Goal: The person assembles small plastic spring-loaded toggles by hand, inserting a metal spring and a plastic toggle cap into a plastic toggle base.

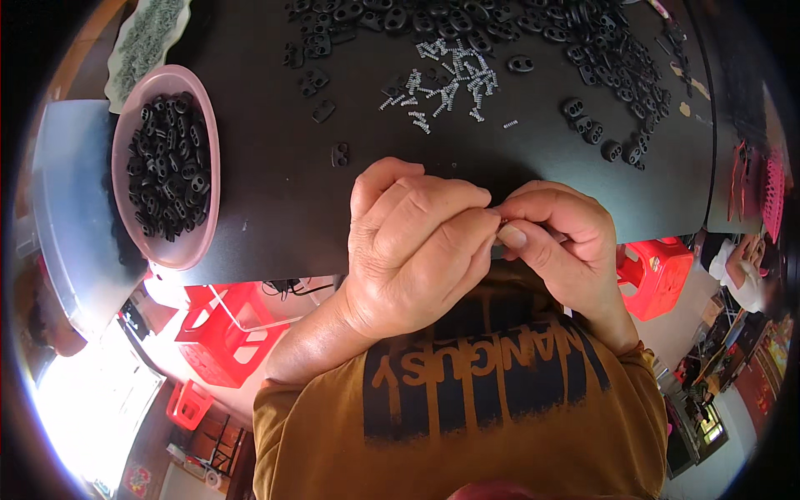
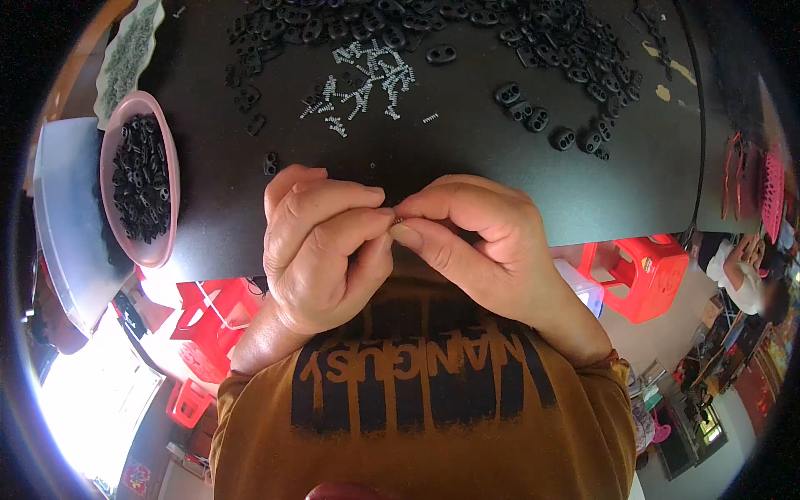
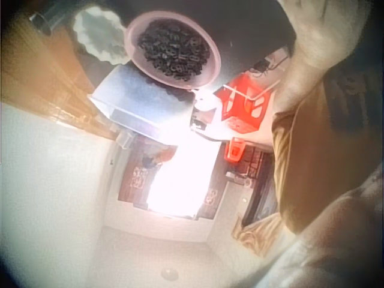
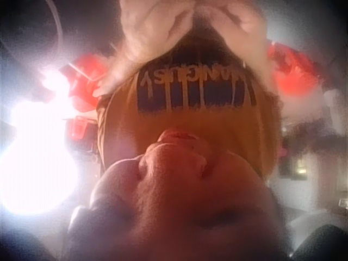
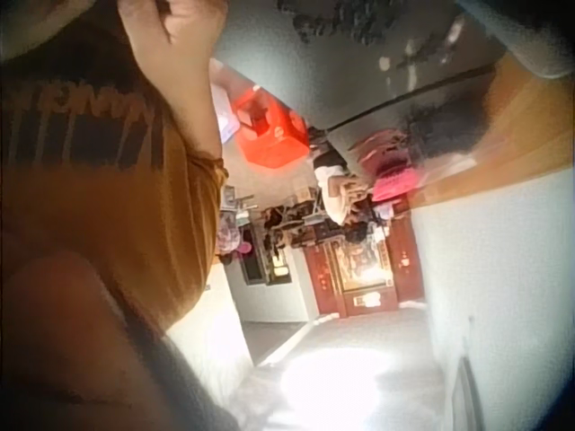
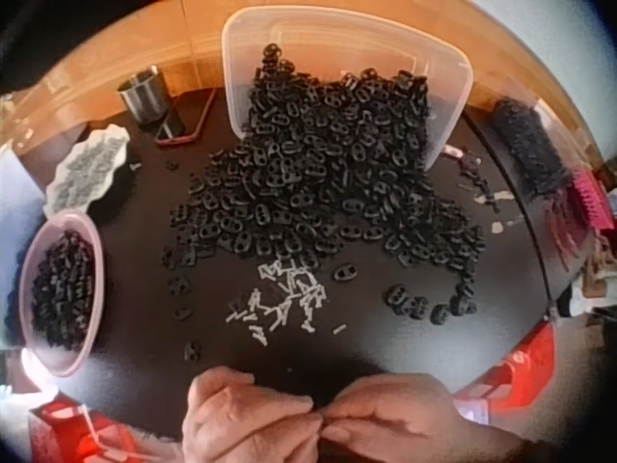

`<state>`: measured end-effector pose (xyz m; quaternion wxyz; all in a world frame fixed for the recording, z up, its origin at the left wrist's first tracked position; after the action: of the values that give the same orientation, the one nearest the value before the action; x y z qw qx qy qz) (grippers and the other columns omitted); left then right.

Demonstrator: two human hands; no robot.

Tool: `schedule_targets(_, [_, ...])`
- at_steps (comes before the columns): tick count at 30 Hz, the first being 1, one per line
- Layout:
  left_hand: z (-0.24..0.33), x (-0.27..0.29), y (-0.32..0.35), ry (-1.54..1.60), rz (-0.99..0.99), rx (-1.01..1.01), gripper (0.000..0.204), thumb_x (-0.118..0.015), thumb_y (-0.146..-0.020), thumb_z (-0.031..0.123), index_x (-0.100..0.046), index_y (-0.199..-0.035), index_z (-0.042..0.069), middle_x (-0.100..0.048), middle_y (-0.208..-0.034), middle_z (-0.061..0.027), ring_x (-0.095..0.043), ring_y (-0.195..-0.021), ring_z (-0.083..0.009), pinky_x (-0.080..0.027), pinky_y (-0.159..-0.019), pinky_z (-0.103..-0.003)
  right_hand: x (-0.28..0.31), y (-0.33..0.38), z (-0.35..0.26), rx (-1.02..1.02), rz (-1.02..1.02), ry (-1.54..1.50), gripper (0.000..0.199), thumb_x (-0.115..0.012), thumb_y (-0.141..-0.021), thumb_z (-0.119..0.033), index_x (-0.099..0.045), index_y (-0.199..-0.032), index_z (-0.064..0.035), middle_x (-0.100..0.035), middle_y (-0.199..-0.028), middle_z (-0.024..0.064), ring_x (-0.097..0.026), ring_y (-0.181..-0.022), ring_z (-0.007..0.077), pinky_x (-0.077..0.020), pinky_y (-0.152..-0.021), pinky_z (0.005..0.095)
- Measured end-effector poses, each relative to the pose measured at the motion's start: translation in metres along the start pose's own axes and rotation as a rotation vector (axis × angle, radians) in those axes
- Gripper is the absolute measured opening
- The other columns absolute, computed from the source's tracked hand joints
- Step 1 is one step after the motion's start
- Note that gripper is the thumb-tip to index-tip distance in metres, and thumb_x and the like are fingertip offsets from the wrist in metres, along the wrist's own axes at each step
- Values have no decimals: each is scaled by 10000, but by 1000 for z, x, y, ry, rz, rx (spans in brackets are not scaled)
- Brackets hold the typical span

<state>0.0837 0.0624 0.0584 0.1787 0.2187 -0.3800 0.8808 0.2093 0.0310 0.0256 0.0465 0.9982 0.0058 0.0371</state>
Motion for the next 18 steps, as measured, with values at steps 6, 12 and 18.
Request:
schedule_targets(6, [-9, 22, 6, -65, -12, 47, 242, -663, -594, -43, -621, -807, 63, -619, -889, -64, -571, -709, -158, -444, -688, -322, -2, -5, 4, -30, -23, -171, 97, -608, -795, 18, -635, -888, 15, -610, -771, 67, -533, -621, 93, -410, -542, 216])
schedule_targets(12, [-60, 70, 21, -271, 82, 640, 131, -654, -728, -3, -597, -844, 15, -562, -834, -83, -520, -624, -152, -407, -529, -269, 1, -12, -5, 194, 66, -1, 157, -602, -745, 76, -627, -880, -1, -595, -775, 53, -519, -604, 72, -403, -529, 192])
schedule_targets(18, [-71, 55, 19, -360, -95, 703, 198, -689, -716, 78, -583, -876, 30, -551, -786, -82, -526, -613, -201, -433, -563, -294, 1, -12, -5, 232, 73, 6, 122, -617, -741, 60, -608, -841, -9, -583, -751, 51, -518, -592, 76, -412, -520, 188])
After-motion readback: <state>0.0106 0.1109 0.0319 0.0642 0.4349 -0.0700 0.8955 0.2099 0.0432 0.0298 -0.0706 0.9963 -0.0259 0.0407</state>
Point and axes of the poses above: each hand's wrist, its own y-axis away from the middle knuckle, its own x-axis out of the back of the hand, z = x × y, the point moved 8 cm from there along -y, towards the middle knuckle
